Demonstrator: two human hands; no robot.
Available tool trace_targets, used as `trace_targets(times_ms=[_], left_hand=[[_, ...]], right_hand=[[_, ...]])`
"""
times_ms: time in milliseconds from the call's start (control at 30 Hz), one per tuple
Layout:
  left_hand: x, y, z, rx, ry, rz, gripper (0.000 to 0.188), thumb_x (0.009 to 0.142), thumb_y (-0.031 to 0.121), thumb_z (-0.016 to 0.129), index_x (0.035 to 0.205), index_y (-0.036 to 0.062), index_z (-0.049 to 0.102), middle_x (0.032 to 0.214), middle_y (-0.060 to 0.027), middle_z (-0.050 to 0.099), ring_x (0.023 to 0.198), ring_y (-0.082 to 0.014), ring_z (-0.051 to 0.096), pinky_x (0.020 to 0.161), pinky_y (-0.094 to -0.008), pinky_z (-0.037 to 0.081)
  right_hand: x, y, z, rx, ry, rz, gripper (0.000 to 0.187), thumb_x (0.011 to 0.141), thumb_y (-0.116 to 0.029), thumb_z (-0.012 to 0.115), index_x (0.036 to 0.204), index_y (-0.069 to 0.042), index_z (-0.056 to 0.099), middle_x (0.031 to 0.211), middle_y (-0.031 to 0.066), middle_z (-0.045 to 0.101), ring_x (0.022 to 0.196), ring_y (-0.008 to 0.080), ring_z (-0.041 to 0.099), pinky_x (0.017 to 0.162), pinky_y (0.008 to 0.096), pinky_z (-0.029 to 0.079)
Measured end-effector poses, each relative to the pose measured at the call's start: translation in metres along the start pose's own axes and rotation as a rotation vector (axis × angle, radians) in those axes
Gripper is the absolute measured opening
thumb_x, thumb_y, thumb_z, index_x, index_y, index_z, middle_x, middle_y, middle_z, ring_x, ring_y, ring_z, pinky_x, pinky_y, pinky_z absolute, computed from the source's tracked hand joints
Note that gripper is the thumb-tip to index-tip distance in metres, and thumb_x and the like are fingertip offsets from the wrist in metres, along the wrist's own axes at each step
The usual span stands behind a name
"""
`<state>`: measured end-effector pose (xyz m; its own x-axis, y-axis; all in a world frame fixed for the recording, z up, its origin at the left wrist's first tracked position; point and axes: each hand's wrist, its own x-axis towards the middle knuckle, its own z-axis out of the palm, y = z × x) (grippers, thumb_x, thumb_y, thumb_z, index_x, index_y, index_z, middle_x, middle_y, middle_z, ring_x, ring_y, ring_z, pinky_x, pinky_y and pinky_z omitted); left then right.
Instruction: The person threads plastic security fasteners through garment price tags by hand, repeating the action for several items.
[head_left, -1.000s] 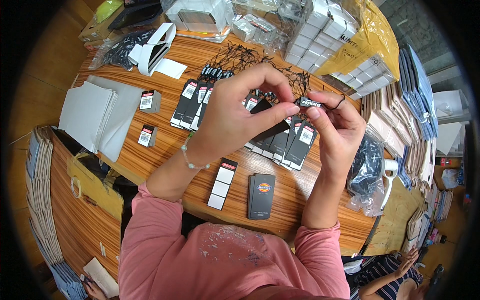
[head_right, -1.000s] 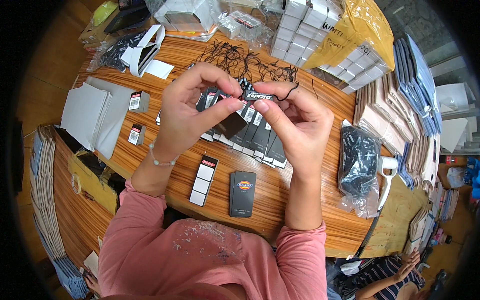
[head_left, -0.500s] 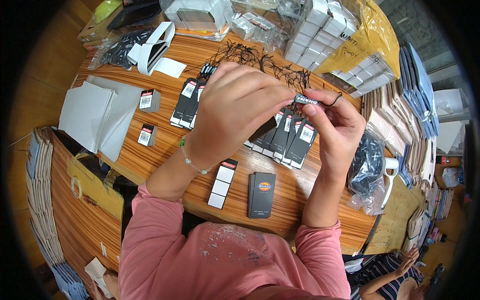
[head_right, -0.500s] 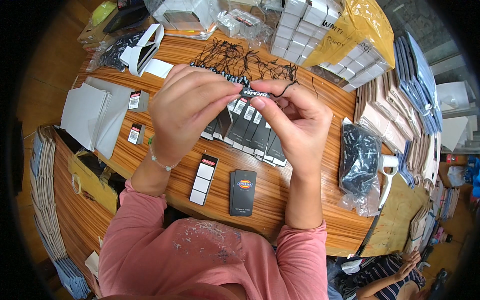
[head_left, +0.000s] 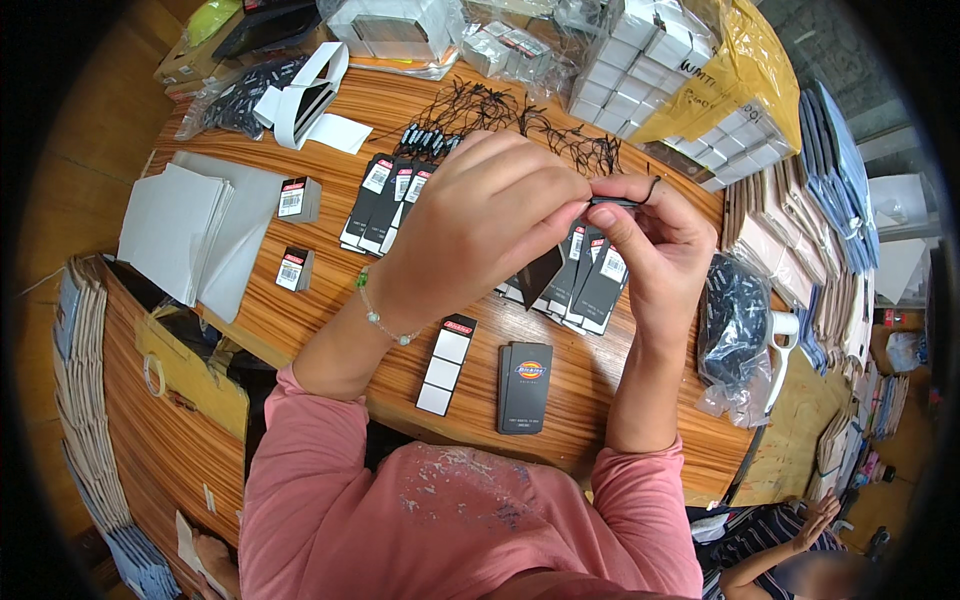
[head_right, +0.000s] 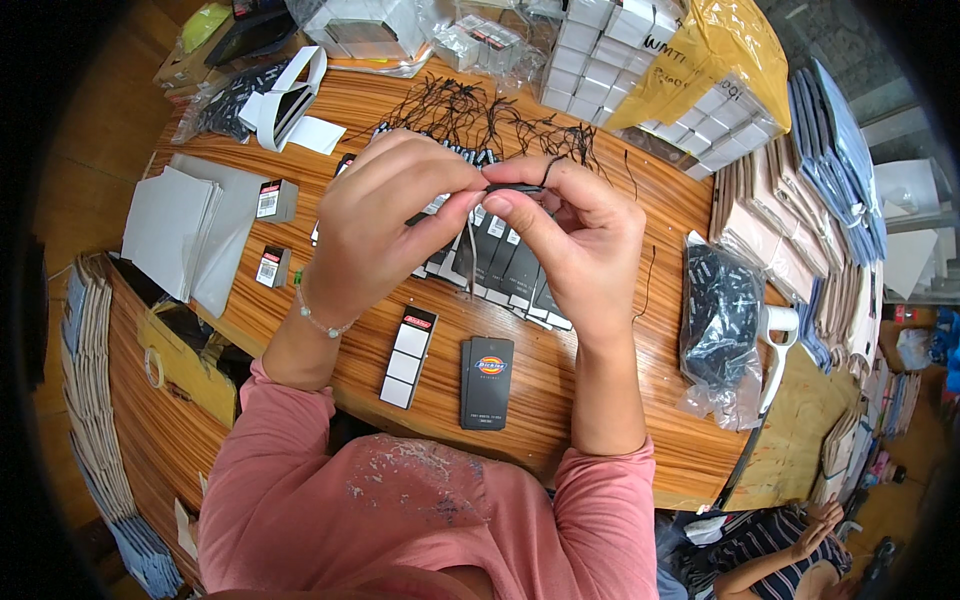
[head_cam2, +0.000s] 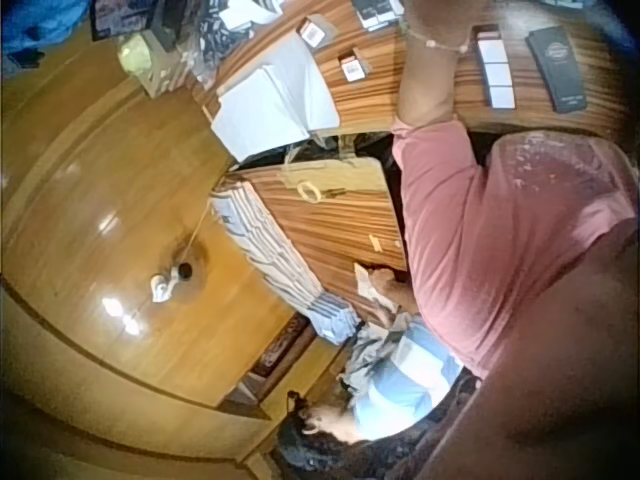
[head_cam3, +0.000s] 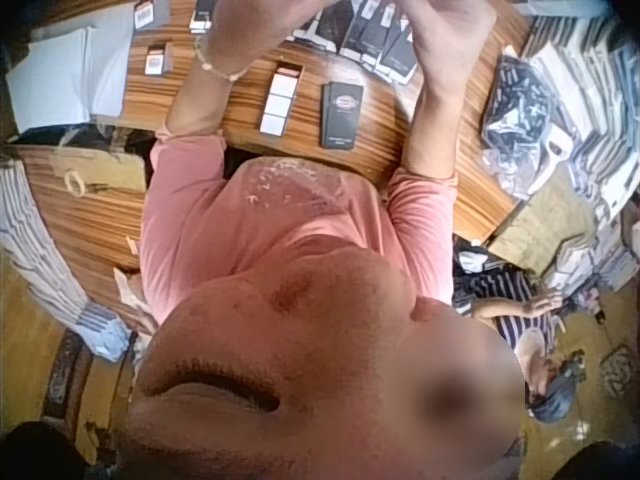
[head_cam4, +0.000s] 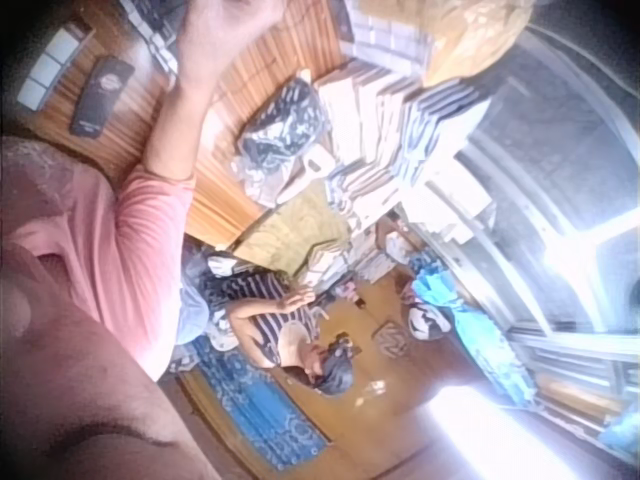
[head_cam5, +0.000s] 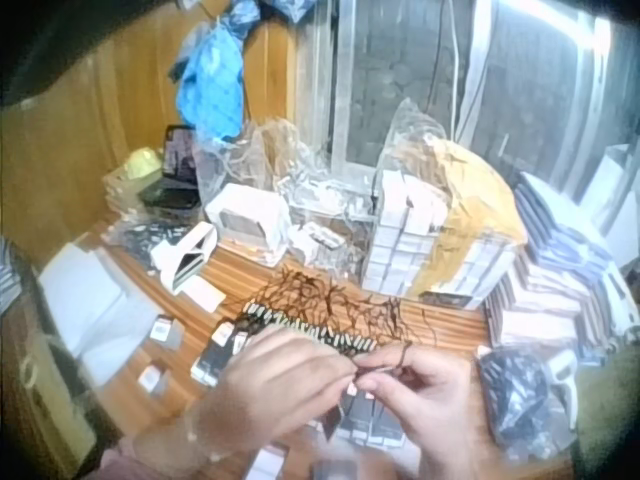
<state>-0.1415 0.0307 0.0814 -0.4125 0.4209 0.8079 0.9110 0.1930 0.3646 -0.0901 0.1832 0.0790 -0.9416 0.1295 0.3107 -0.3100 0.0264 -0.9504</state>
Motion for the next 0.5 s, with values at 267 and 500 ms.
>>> trace_targets(times_ms=[267,500], left_hand=[[-0.004,0.002,0.000,-0.045,-0.108,-0.045,0.008,0.073,0.001,0.057,0.078,0.0004,0.051,0.071,-0.0099,0.052,0.067,-0.0253,0.052,0.060,-0.0311,0.042],[-0.009,-0.009,0.011,-0.320,-0.074,0.021,0.012,0.071,0.003,0.056,0.076,0.0023,0.045,0.065,-0.0093,0.046,0.062,-0.0266,0.048,0.057,-0.0342,0.039]], right_hand=[[0.001,-0.002,0.000,0.026,-0.064,0.059,0.010,0.075,0.000,0.060,0.083,0.006,0.060,0.077,0.0091,0.062,0.069,0.0098,0.059,0.060,0.0190,0.046],[-0.001,0.003,-0.009,0.064,-0.193,-0.045,0.016,0.080,-0.002,0.054,0.092,0.008,0.052,0.080,0.0109,0.058,0.069,0.0141,0.057,0.063,0.0242,0.046]])
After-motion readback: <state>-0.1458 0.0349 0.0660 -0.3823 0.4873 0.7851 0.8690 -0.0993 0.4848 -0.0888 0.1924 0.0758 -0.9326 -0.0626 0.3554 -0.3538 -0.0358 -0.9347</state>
